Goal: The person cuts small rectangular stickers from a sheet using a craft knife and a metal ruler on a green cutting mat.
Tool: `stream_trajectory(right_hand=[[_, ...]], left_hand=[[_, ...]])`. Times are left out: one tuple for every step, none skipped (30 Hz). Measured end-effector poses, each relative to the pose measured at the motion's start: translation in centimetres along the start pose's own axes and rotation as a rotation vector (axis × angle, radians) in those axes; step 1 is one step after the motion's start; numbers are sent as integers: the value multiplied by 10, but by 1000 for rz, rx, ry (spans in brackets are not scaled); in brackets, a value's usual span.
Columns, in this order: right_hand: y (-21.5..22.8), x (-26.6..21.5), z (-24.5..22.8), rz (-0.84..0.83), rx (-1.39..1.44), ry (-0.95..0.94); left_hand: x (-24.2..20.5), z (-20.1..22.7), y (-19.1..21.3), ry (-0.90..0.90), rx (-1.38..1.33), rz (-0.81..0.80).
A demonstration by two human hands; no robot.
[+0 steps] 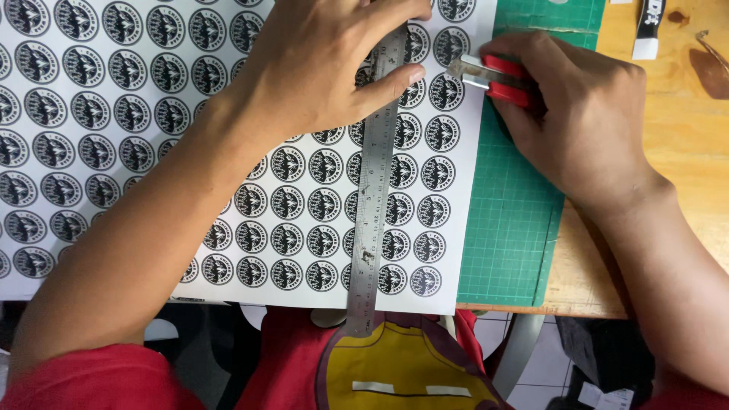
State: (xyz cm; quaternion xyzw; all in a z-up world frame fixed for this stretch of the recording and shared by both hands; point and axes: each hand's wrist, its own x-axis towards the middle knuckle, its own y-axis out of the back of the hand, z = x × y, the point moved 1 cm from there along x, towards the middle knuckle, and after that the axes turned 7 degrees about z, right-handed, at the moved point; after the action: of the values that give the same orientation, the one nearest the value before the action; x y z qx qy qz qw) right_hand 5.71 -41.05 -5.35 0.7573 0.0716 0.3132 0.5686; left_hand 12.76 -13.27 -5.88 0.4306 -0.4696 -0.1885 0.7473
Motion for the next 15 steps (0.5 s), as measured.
stream_trajectory(right_hand=[[2, 2, -2, 3, 23, 6], [4, 3, -4, 5, 46, 12], [3, 3, -3, 8, 47, 14], [3, 3, -3, -4, 41, 6], [3, 3, -3, -14, 35, -1], [3, 3, -3, -10, 36, 1], [2, 2, -3, -13, 26, -11], [2, 2, -3, -17, 16, -24], [2, 3, -4, -10, 13, -20], [3, 3, -4, -10, 24, -30], [3, 5, -5, -9, 33, -40], [3, 6, -5, -2, 28, -35], [3, 6, -6, 0, 26, -37], [4, 6, -6, 1, 23, -39], [3, 7, -6, 10, 17, -35]], left_hand=[[0, 0, 0, 9, 13, -3], [0, 0, 0, 18, 27, -6], [1, 0, 1, 18, 30, -6], [1, 1, 2, 20, 31, -3], [2, 1, 3, 20, 33, 2], [2, 1, 3, 19, 37, 2], [3, 0, 3, 17, 33, 7], [3, 0, 2, 15, 29, 11], [4, 0, 4, 12, 35, 15], [5, 0, 5, 20, 0, 19], [7, 0, 6, 28, -34, 25], [8, 0, 7, 23, -28, 31], [10, 0, 8, 16, -50, 42], [11, 1, 9, 9, -72, 54], [11, 1, 9, 2, -65, 60]])
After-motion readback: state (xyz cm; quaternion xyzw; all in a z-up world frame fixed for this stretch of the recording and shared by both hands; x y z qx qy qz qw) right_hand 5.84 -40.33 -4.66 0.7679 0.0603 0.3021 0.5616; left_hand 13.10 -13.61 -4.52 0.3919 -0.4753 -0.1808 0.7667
